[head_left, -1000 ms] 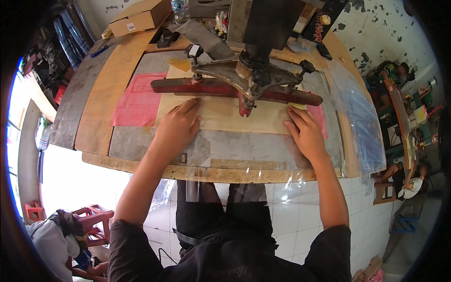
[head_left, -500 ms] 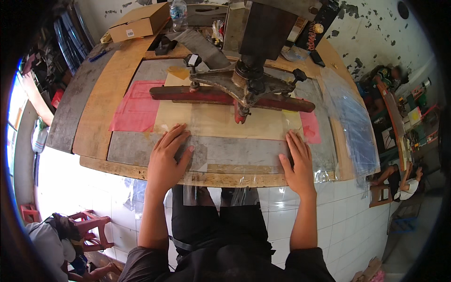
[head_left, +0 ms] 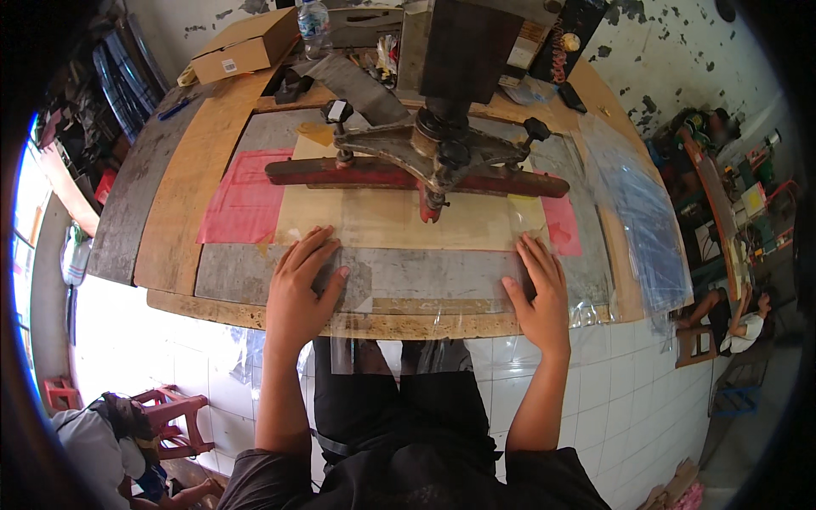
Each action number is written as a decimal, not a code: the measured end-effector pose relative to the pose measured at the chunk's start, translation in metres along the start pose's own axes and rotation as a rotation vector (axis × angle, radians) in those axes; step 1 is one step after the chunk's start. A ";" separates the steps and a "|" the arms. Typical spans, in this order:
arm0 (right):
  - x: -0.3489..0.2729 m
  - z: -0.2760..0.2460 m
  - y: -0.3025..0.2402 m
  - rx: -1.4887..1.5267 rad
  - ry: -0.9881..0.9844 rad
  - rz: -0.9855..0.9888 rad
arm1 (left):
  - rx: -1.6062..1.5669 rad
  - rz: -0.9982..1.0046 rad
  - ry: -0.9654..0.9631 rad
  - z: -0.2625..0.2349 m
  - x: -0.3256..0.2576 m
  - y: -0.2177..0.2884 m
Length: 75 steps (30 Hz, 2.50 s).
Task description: The person unfolds, aligns, and flattens transparent plastic sheets on the work table beneath the press machine by hand.
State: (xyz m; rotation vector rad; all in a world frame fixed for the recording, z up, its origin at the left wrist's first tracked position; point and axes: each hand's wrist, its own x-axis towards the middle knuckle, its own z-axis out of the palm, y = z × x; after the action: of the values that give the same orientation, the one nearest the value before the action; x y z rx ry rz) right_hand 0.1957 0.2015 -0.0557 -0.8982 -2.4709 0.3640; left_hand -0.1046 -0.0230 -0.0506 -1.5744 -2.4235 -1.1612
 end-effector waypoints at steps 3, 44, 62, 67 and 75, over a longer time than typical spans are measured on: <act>0.000 0.000 0.001 0.005 0.000 -0.002 | 0.006 -0.006 0.007 -0.001 0.000 0.002; 0.016 -0.023 -0.003 0.030 -0.159 0.005 | -0.003 0.048 0.028 -0.003 -0.006 -0.008; 0.040 -0.030 0.014 0.444 0.075 0.191 | -0.095 -0.012 -0.002 -0.008 -0.012 -0.009; -0.002 -0.036 0.015 0.715 0.071 0.107 | -0.080 -0.057 0.046 -0.007 -0.011 -0.003; -0.007 -0.048 -0.017 0.810 0.186 0.088 | -0.936 -0.196 -0.114 -0.009 -0.021 -0.017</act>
State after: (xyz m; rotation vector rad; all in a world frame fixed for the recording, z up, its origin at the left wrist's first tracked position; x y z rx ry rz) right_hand 0.2163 0.1878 -0.0106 -0.6400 -1.8442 1.1441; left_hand -0.1111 -0.0478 -0.0624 -1.5682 -2.2282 -2.5572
